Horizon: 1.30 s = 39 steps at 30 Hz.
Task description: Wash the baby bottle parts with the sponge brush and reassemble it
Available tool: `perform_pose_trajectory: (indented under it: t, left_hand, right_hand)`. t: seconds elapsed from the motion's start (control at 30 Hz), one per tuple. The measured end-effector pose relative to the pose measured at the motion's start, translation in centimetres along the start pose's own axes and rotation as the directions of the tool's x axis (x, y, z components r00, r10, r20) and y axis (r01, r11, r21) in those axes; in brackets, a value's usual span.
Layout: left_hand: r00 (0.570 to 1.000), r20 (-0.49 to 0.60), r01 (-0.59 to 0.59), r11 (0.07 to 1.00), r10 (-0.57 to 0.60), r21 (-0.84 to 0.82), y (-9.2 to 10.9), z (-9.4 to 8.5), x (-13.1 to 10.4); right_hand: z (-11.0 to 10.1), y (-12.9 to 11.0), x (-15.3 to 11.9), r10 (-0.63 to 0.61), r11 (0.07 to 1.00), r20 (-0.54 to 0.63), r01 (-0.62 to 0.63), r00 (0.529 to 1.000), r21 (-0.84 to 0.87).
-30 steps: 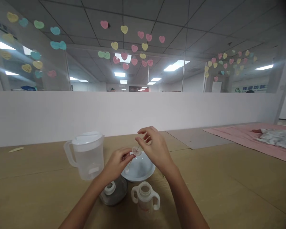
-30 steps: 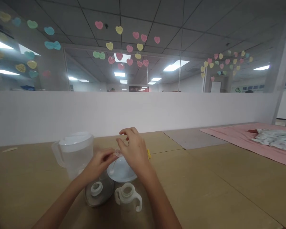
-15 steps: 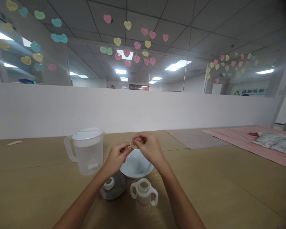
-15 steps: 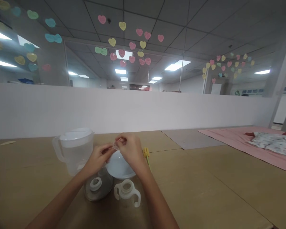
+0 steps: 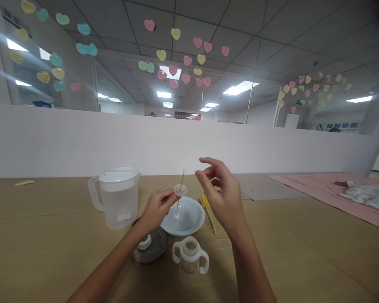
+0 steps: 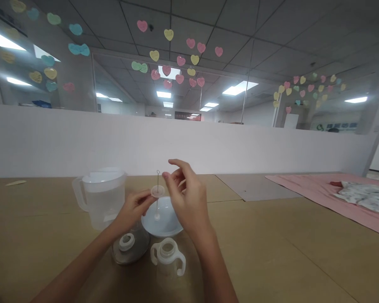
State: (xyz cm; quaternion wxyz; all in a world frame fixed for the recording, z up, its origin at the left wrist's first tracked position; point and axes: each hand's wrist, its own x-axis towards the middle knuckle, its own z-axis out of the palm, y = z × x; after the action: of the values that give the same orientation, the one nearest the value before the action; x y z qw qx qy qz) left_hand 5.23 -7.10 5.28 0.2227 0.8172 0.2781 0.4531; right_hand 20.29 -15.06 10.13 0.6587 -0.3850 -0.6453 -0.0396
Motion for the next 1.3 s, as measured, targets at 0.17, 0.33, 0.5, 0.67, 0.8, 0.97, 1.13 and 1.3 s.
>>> perform_pose_trajectory:
  t: [0.17, 0.33, 0.5, 0.67, 0.8, 0.97, 1.13, 1.3]
  left_hand:
    - [1.0, -0.008, -0.011, 1.0, 0.011, -0.028, 0.4, -0.1, -0.2]
    - [1.0, -0.003, -0.026, 0.998, 0.026, -0.063, 0.7, -0.1, -0.3]
    - [0.998, 0.037, -0.044, 0.998, 0.046, -0.037, 2.1, -0.5, -0.6]
    - [0.987, 0.098, -0.142, 0.978, 0.128, 0.155, 2.6, -0.9, -0.6]
    - [0.99, 0.14, -0.035, 0.987, 0.013, 0.159, 1.4, -1.2, -0.2]
    - [0.992, 0.112, 0.052, 0.998, -0.055, 0.031, 1.0, -1.4, -0.1]
    - [0.993, 0.113, 0.023, 0.997, -0.032, 0.074, 0.8, -1.5, -0.1]
    - [0.992, 0.123, -0.001, 0.991, -0.015, 0.131, 0.6, -1.7, 0.0]
  right_hand:
    - [1.5, 1.2, 0.0, 0.048, 0.988, 0.352, 0.008, 0.935, -0.154]
    - [2.3, 1.4, -0.1, 0.005, 0.97, 0.348, 0.079, 0.938, -0.229]
    - [1.0, 0.9, 0.2, -0.008, 0.998, 0.131, 0.017, 0.991, -0.068]
    - [-2.5, 1.0, 0.4, 0.095, 0.988, -0.246, -0.06, 0.965, 0.143]
    - [-7.7, 2.7, 0.7, 0.085, 0.978, -0.748, 0.087, 0.658, 0.188]
    - [-8.6, 7.0, 2.2, 0.41, 0.86, -0.421, -0.189, 0.809, 0.474]
    - [-1.1, 12.0, 2.0, 0.605, 0.634, 0.247, -0.646, 0.757, 0.425]
    - [4.0, 15.8, 0.2, 0.621, 0.636, 0.592, -0.772, 0.514, 0.003]
